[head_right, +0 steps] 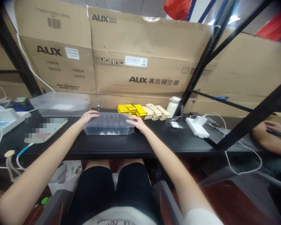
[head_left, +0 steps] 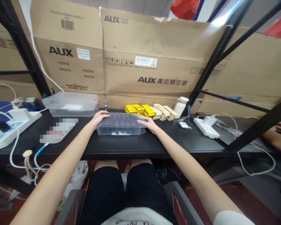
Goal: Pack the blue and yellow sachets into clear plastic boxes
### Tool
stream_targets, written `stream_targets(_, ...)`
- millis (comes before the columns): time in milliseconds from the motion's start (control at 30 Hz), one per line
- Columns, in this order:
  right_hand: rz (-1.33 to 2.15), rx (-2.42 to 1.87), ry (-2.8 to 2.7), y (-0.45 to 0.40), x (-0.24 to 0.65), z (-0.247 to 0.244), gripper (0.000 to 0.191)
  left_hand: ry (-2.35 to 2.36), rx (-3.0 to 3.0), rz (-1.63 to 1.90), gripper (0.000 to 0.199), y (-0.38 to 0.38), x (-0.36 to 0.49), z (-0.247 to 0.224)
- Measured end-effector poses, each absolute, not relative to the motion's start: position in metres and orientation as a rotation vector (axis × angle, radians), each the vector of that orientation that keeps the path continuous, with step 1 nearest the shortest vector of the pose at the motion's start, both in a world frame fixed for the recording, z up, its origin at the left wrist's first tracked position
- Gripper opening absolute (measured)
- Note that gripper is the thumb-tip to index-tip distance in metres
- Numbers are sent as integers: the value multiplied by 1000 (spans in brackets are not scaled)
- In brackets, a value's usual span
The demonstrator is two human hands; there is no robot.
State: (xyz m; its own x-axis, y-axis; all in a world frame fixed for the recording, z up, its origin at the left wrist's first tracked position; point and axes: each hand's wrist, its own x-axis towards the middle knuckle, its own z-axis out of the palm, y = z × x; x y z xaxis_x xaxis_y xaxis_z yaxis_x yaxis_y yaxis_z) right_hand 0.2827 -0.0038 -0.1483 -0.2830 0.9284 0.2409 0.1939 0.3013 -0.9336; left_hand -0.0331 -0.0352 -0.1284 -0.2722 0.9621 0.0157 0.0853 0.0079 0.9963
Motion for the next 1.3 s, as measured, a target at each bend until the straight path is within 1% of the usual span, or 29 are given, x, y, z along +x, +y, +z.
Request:
stream_targets(167, 1111, -1012, -1713, -3, 283, -150, 39, 1484, 1147, 1362, 16, -35, -33, -128)
stream_targets(433, 1331, -862, -1865, -3, 289, -146, 34, 1509, 1166, 1333, 16, -37, -31, -126)
stream_targets(633, 1409, -803, -1880, -10, 293, -139, 35, 1530, 1175, 1337, 18, -36, -30, -126)
stream_targets(733, 1399, -813, -1830, -7, 291, -143, 41, 1523, 1178, 1344, 17, -36, -30, -126)
stream_targets(767, 1392, -822, -1807, -6, 289, -144, 44, 1518, 1180, 1348, 18, -36, -31, -127)
stream_targets(833, 1381, -847, -1771, -3, 287, -147, 49, 1505, 1189, 1354, 25, -35, -32, -128)
stream_targets(933, 1369, -889, -1754, -2, 288, -146, 50, 1479, 1224, 1350, 39, -37, -33, -130)
stream_targets(1000, 1334, -927, -1749, -2, 290, -143, 46, 1455, 1268, 1311, 43, -41, -31, -129)
stream_targets(1167, 1167, -1014, -1774, 3, 293, -135, 28, 1276, 1408, 1028, 40, -60, -24, -117)
stream_targets(1300, 1028, -1017, -1852, 8, 291, -109, 17, 1147, 1425, 872, 43, -70, -24, -111)
